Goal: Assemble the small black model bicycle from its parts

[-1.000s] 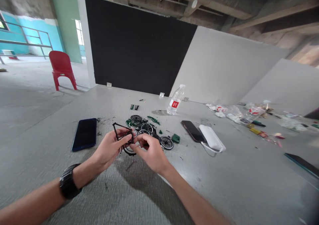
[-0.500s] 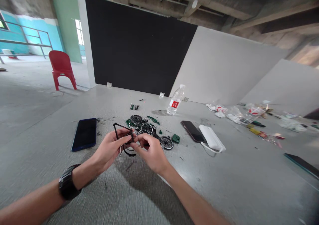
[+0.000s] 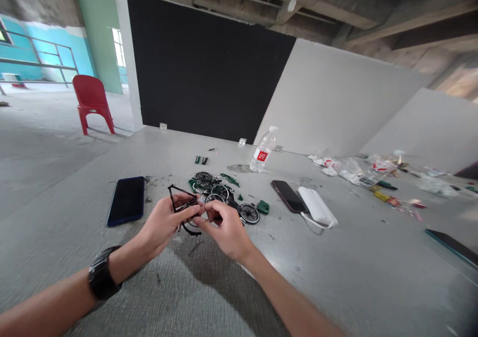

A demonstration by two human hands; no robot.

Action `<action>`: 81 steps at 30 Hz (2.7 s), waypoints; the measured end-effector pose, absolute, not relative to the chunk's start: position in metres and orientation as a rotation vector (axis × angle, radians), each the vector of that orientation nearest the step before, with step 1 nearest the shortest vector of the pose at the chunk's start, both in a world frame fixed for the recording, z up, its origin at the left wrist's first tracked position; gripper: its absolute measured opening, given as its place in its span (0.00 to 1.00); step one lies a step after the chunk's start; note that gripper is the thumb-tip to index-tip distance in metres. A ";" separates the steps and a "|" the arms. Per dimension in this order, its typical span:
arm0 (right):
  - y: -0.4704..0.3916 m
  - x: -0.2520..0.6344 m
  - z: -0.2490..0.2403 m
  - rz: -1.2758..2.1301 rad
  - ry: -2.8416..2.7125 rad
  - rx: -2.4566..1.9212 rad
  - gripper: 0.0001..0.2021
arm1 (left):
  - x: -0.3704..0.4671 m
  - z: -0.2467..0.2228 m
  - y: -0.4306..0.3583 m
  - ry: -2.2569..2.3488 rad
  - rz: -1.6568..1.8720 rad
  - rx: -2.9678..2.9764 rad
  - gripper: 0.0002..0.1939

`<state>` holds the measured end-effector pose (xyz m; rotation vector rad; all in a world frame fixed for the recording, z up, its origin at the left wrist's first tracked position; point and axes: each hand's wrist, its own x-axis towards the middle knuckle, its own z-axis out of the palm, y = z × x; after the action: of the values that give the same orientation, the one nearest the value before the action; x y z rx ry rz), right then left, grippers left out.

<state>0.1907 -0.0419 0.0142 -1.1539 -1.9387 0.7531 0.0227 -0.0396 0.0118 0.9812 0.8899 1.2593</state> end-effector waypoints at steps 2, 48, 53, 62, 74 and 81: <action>-0.040 0.194 0.016 0.730 -1.923 -1.154 0.12 | 0.022 0.013 -0.039 0.890 1.293 0.975 0.15; -0.016 0.235 0.015 0.193 -2.383 -1.380 0.11 | 0.003 0.021 -0.023 0.873 1.481 0.838 0.16; -0.023 0.224 0.018 0.259 -2.480 -1.284 0.09 | 0.004 0.022 -0.023 0.884 1.476 0.855 0.17; -0.018 0.211 0.005 -0.033 -2.595 -1.365 0.15 | 0.005 0.018 -0.020 0.898 1.461 0.883 0.16; -0.014 0.206 0.001 -0.036 -2.631 -1.460 0.17 | 0.004 0.019 -0.023 0.909 1.449 0.882 0.17; -0.014 0.204 0.003 -0.016 -2.633 -1.461 0.17 | 0.006 0.021 -0.023 0.907 1.448 0.862 0.18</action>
<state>0.2043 -0.0144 0.0034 -1.4605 -2.6329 -0.0156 0.0056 -0.0230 0.0210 0.8616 0.9067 1.4479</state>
